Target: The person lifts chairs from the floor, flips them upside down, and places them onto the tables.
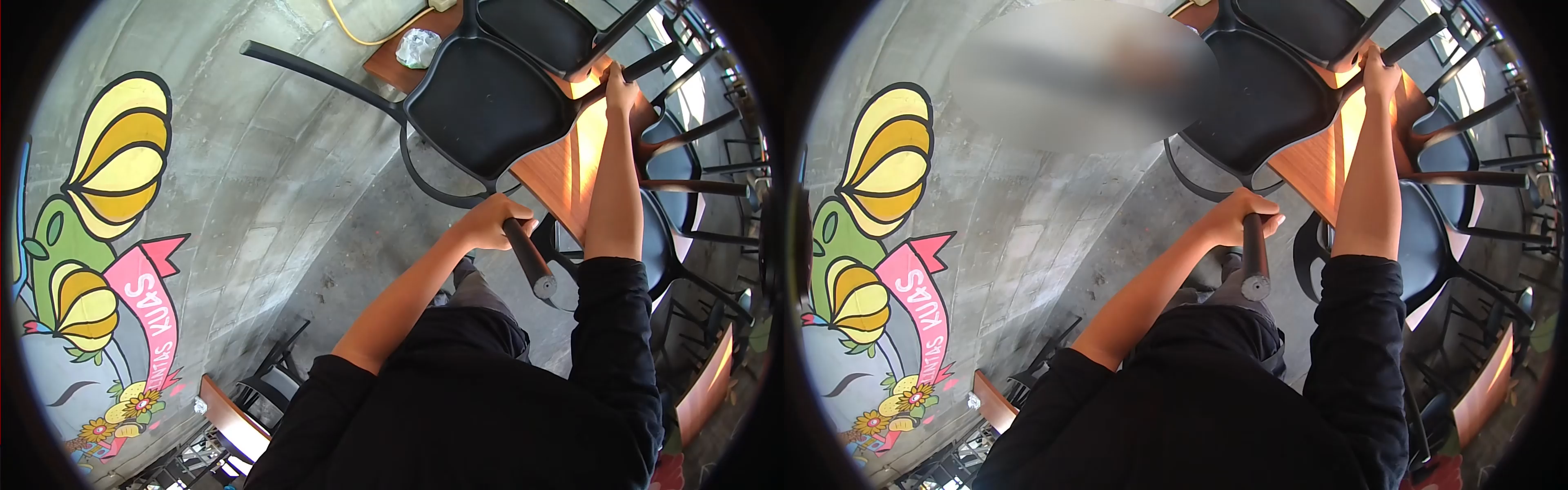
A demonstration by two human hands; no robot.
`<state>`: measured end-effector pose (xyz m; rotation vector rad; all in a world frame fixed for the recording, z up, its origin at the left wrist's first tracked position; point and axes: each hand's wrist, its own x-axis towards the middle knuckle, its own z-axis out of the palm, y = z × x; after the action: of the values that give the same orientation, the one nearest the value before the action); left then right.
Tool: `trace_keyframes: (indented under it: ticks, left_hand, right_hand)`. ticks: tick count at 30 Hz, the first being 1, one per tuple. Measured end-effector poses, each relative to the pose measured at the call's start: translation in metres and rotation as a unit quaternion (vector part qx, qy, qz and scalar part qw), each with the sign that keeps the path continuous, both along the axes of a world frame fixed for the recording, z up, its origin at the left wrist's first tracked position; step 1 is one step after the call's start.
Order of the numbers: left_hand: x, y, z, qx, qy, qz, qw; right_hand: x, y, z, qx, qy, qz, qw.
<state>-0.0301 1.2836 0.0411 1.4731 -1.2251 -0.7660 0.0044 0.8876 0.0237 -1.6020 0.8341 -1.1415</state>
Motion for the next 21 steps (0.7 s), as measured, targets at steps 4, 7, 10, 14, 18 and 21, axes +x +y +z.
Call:
trace_keyframes:
  ticks: [4, 7, 10, 14, 18, 21]
  left_hand:
    - [-0.003, -0.005, -0.005, 0.000, 0.013, 0.006, 1.000]
    - [-0.005, -0.003, -0.005, 0.026, 0.012, 0.030, 0.999]
    - [-0.009, 0.014, -0.003, 0.024, -0.018, 0.101, 0.994]
    - [-0.012, 0.083, -0.013, 0.033, 0.013, 0.154, 0.987]
    - [-0.035, 0.199, -0.026, 0.097, 0.114, 0.240, 0.959]
    - [-0.067, 0.288, -0.039, 0.147, 0.138, 0.363, 0.909]
  right_hand:
    - [0.004, -0.012, -0.006, 0.010, -0.001, 0.017, 1.000]
    - [-0.001, -0.005, -0.025, -0.060, 0.083, -0.049, 0.994]
    - [-0.018, 0.017, -0.117, -0.057, 0.119, -0.139, 0.981]
    - [-0.063, 0.151, -0.158, 0.186, -0.041, -0.003, 0.982]
    - [-0.111, 0.268, -0.199, 0.417, -0.041, 0.110, 0.902]
    - [-0.127, 0.331, -0.198, 0.683, 0.018, 0.152, 0.714]
